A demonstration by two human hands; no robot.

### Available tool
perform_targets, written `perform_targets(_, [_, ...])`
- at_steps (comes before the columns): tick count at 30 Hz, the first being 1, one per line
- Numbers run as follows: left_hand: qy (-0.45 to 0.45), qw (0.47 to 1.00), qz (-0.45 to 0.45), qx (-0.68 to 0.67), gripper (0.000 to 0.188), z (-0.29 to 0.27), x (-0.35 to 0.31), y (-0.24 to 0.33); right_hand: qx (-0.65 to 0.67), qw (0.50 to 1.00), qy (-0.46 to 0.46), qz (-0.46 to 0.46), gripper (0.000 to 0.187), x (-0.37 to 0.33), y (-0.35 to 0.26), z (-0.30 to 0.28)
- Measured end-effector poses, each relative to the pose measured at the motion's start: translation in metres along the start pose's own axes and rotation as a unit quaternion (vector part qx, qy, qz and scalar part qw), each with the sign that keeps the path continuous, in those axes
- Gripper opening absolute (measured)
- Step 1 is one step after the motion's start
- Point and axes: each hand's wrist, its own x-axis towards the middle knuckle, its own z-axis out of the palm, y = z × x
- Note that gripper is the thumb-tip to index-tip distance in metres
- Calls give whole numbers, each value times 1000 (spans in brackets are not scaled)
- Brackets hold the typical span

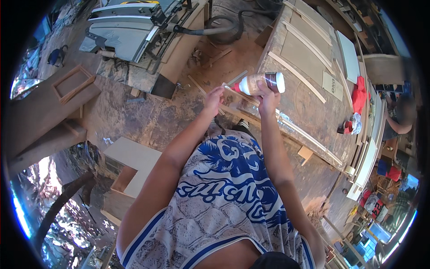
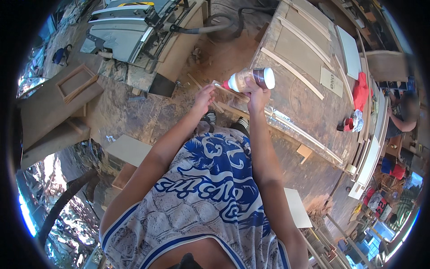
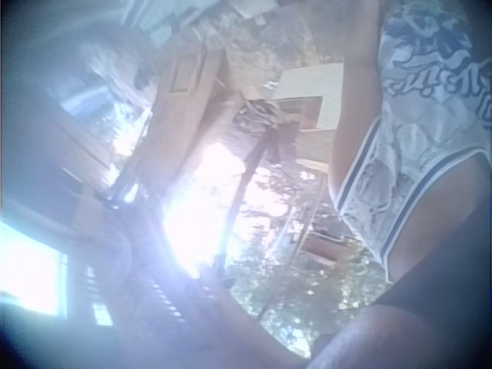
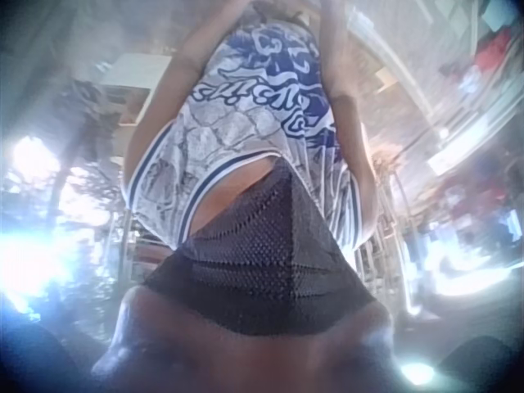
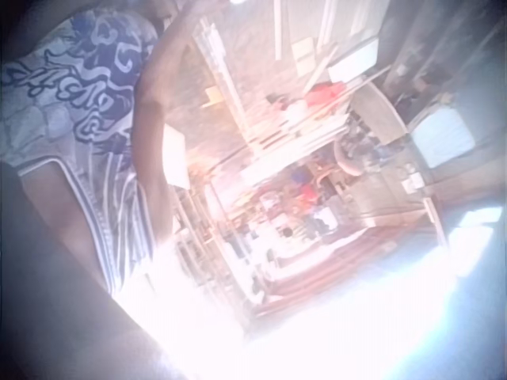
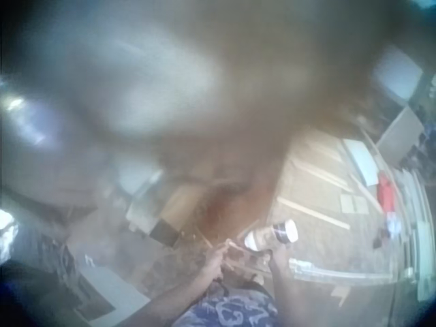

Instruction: Assembling wood frames by applying glue and securing joints with adhesive tape.

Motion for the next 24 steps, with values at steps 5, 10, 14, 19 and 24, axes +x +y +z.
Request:
perform_targets(5, [-9, 1000, 3, -8, 26, -2, 3, 0, -20, 1000, 23, 7, 32, 4, -2, -9])
perform_targets(10, [3, 1000, -12, -22, 28, -2, 6, 0, -16, 998, 54, 0, 33, 5, -4, -20])
perform_targets(14, [-7, 1000, -6, -17, 27, -3, 6, 0, 4, 998, 69, 0, 35, 3, -8, -29])
perform_targets(19, [8, 1000, -13, -24, 26, -5, 6, -1, 10, 997, 70, -5, 35, 2, -12, -41])
perform_targets(24, [-7, 1000, -6, -28, 26, -6, 6, 0, 25, 996, 86, -14, 34, 3, -14, -56])
